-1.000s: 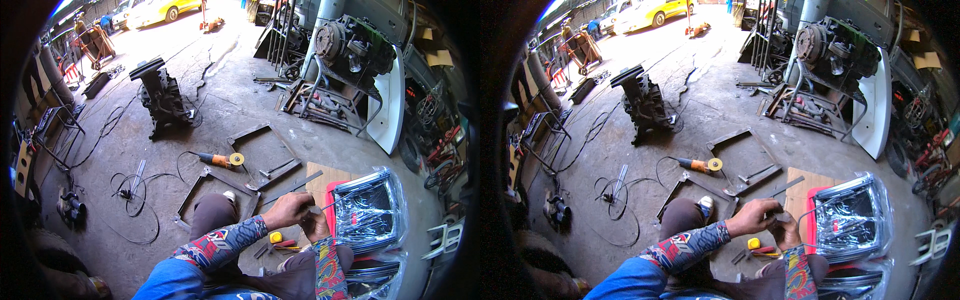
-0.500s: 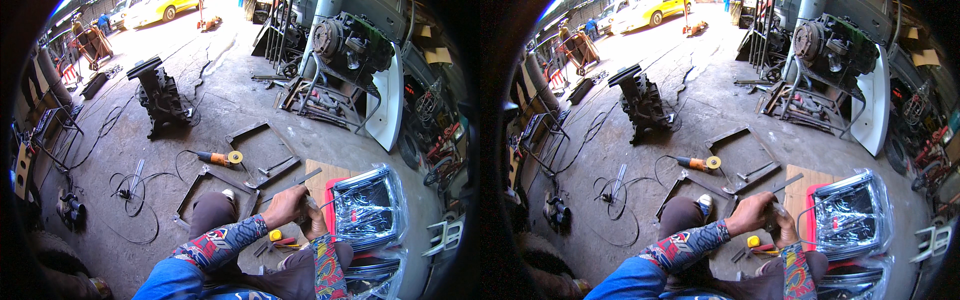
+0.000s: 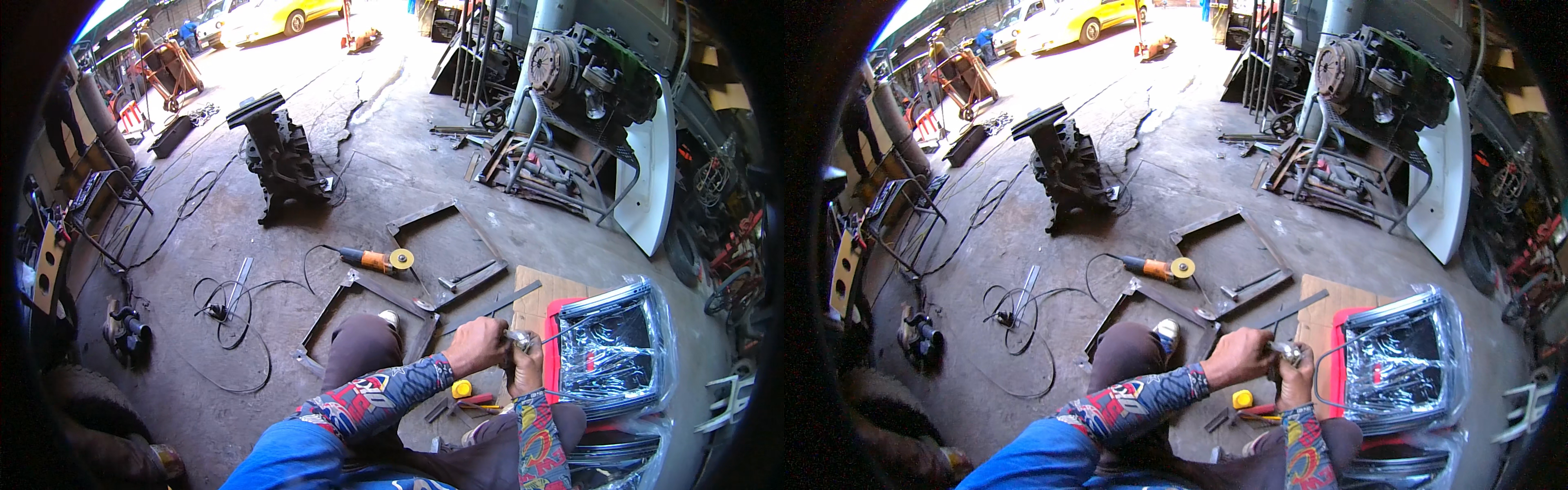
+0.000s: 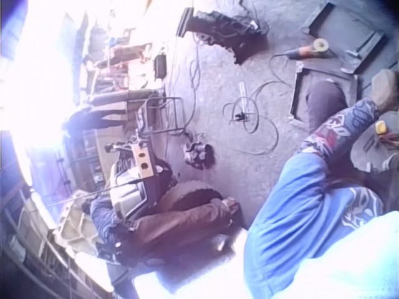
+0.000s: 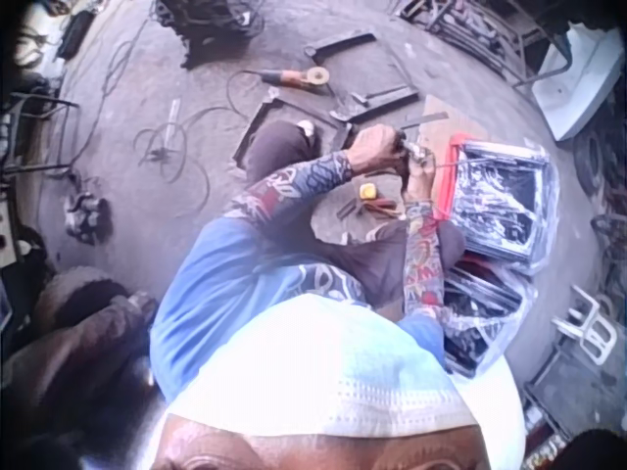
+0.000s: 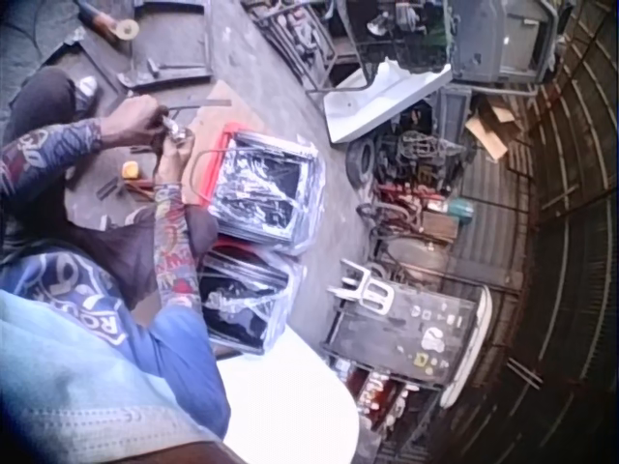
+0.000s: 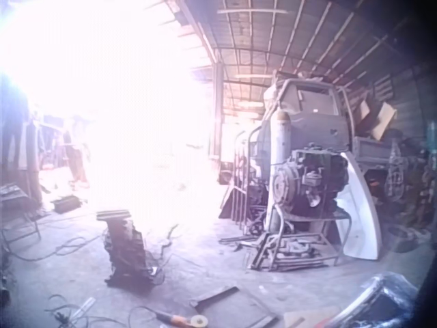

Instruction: The person sits on the workshop floor and handles small metal fasteners from a plastic bag, placing them into a black plastic car part. The person then picks up a metal frame and positions it against the plastic part, appearing to align or fit the components together.

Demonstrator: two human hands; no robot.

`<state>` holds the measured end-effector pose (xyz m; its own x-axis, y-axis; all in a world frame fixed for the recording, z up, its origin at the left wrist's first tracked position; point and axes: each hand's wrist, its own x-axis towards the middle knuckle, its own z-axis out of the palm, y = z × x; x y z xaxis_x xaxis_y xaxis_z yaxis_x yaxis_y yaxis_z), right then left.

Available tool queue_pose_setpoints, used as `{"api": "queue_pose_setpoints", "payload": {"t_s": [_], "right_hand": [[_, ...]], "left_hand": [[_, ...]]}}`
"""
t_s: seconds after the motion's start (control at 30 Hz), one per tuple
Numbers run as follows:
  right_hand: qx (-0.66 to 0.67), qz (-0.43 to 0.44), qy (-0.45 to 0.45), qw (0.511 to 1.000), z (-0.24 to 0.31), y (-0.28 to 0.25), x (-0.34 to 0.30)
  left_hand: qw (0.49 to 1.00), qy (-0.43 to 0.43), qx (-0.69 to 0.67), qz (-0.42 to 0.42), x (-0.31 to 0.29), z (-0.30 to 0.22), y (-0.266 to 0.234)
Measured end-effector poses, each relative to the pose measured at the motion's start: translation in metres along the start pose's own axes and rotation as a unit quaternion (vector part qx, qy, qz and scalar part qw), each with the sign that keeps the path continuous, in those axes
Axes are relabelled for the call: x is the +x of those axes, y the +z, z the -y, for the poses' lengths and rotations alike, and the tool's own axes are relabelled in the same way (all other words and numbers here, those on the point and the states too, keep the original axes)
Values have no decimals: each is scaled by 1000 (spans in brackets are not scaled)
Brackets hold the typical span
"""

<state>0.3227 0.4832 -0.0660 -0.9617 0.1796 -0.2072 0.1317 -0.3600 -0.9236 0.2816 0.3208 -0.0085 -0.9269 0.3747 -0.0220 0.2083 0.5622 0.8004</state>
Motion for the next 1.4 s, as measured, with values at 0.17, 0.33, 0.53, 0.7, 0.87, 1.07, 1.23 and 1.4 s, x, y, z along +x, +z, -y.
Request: {"api": "queue_pose_setpoints", "payload": {"t_s": [0.17,0.33,0.53,0.7,0.87,1.07,1.23,1.4], "right_hand": [[18,53,16,998,15,11,-4],[92,172,42,980,31,10,-2],[88,87,69,990,21,-4,-7],[98,82,60,990,35,-4,-9],[84,53,91,991,43,1,-10],[29,34,59,997,20,-8,-7],[-56,35,44,997,18,7,-9],[-47,146,70,986,20,1,-9]], "left_hand": [[1000,6,3,5,5,2,-2],[997,26,-45,-65,20,13,-8],[994,-30,-96,36,34,16,-16],[993,-16,-94,67,23,2,-21],[978,87,-187,11,16,-6,-18],[964,246,-84,-53,19,2,-8],[970,238,-49,-8,14,8,-17],[987,147,-63,-3,12,7,-11]]}}
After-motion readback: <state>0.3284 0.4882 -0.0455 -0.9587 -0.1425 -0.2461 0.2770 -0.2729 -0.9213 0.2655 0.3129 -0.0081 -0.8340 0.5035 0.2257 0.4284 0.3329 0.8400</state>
